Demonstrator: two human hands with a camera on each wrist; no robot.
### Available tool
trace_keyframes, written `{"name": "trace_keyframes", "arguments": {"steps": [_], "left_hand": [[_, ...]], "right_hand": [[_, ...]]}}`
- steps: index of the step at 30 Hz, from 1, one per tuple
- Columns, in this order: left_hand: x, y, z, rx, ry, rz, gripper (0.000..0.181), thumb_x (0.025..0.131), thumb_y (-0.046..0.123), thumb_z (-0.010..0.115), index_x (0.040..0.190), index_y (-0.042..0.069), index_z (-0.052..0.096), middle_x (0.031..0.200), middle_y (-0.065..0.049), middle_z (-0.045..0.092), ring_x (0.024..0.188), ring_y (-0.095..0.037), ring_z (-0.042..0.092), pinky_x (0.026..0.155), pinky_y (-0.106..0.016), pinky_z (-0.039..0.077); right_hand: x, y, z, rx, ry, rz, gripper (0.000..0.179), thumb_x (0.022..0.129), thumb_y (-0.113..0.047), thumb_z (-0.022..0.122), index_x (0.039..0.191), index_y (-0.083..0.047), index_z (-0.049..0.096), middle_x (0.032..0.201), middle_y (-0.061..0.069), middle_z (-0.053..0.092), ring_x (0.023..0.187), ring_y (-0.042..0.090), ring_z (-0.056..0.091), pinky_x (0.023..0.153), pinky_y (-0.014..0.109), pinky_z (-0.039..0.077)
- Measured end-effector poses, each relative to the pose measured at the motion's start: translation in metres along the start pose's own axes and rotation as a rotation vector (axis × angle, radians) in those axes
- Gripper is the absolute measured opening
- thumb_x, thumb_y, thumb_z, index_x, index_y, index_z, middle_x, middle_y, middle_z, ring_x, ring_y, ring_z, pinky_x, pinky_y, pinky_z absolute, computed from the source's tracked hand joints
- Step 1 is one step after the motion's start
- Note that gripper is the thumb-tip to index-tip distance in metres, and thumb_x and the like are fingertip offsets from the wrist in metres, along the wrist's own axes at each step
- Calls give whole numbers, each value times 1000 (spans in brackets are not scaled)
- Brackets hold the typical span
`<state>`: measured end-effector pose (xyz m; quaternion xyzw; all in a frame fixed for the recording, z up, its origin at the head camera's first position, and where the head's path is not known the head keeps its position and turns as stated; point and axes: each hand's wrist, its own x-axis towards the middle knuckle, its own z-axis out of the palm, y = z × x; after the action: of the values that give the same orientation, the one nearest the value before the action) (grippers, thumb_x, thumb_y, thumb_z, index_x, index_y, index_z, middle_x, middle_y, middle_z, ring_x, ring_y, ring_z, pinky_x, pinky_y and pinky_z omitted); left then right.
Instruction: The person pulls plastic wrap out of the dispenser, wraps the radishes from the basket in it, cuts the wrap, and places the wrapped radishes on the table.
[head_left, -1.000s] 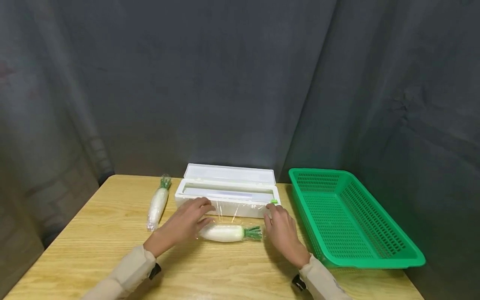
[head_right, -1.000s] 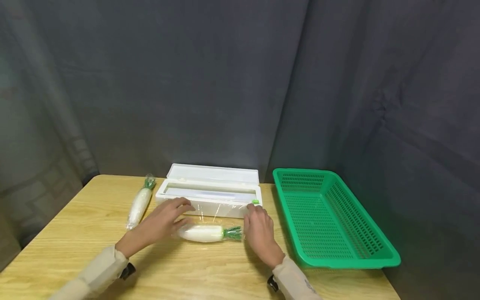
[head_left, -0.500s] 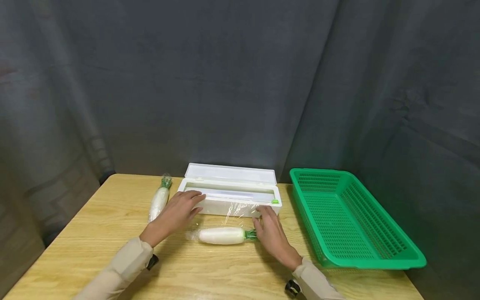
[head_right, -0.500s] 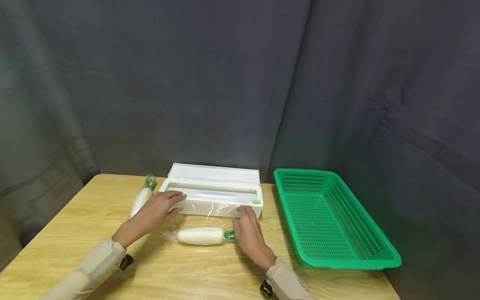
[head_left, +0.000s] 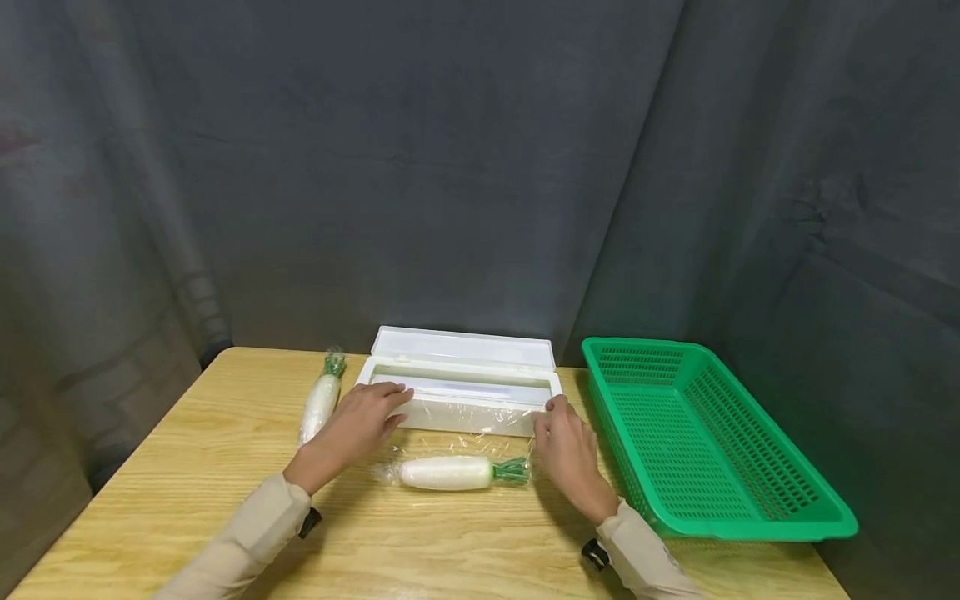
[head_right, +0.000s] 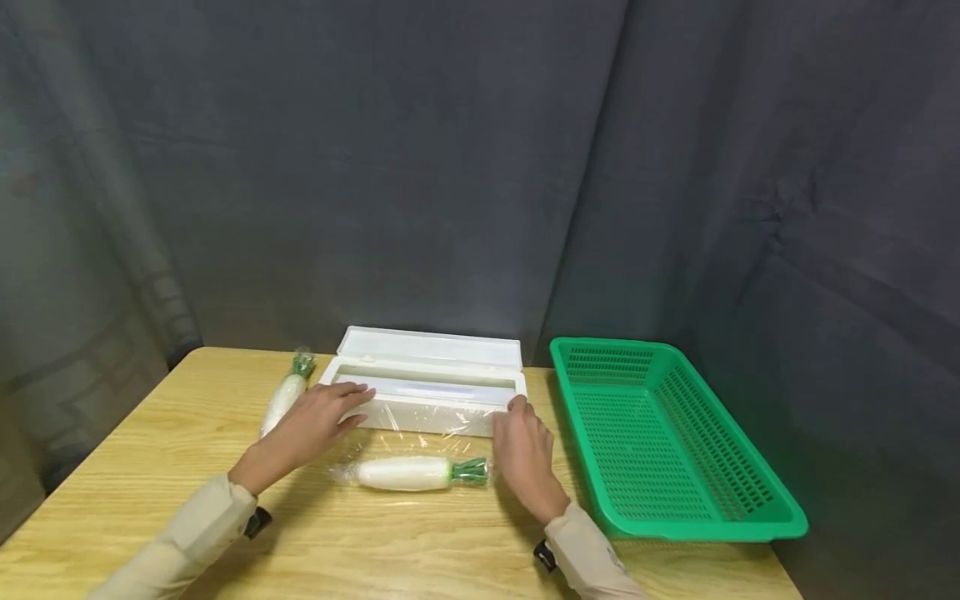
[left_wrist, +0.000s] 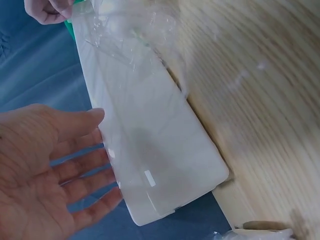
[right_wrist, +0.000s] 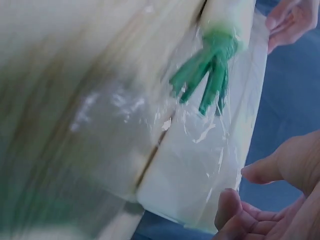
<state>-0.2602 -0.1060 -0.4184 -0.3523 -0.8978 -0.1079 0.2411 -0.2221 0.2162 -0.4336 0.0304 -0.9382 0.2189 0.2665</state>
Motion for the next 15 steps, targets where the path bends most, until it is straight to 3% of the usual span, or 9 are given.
{"name": "trace_keyframes", "arguments": {"steps": [6, 15], "left_hand": [[3, -9, -4, -24, -4, 22, 36, 87, 6, 84, 123, 5, 77, 115, -13, 77, 98, -30, 74, 80, -47, 58], [2, -12, -2, -58, 20, 18, 35, 85, 2, 84, 120, 5, 78, 113, -13, 78, 95, -31, 75, 77, -47, 59]], "right_hand": [[3, 2, -5, -12, -3, 33, 24, 97, -14, 75, 101, 7, 64, 87, 19, 71, 70, 42, 71, 56, 53, 52], [4, 3, 4, 27, 97, -26, 10, 93, -5, 76, 90, 2, 69, 70, 7, 68, 60, 30, 66, 53, 47, 50]]}}
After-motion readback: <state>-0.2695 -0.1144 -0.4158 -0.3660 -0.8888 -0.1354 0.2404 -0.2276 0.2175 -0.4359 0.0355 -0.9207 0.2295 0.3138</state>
